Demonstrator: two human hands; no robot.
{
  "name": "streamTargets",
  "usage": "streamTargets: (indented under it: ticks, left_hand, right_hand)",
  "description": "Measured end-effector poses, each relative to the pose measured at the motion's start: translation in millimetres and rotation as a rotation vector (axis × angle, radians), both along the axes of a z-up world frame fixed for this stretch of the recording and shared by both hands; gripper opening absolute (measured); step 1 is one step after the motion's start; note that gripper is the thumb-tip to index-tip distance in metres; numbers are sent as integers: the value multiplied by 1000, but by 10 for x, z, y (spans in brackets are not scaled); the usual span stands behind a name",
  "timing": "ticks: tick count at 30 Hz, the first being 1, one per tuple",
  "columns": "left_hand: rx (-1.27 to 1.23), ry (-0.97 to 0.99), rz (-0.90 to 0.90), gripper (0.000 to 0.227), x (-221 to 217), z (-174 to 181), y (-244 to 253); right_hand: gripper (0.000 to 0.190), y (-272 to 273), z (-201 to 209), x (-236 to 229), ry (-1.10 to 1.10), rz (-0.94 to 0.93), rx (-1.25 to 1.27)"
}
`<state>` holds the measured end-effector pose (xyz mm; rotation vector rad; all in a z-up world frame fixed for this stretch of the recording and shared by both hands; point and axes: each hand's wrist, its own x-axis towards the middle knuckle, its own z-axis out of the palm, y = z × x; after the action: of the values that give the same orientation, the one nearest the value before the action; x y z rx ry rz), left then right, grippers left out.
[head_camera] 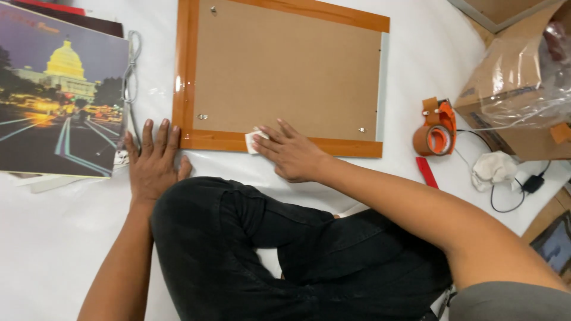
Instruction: Preparing a picture frame by cleaning the back panel and applying tape to the edges using a dispenser and utility knife.
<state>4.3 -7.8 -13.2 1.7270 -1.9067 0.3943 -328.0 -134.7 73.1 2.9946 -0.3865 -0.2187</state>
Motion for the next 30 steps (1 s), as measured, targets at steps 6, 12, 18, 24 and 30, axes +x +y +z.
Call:
streamTargets:
  ticks: [6,12,18,24,30]
  left_hand:
    - [253,-506,246,73,-8,153,87]
    - [294,136,-61,69,-40,257,77]
    - [90,-98,91,80,8,-55,25]
    - [31,14,108,83,4,-61,-12]
    - [36,77,134,83,-9,-22,-27]
  right_hand:
    - [70,-165,362,-1803,233,-92,-12]
    - [75,-297,541,-2809,339,-140,-28]
    - [76,-224,463,-2622,190,-75,-145]
    - [75,-227,307,-1525,125,40,-88]
    - [71,-86,21,32,-11,102,39]
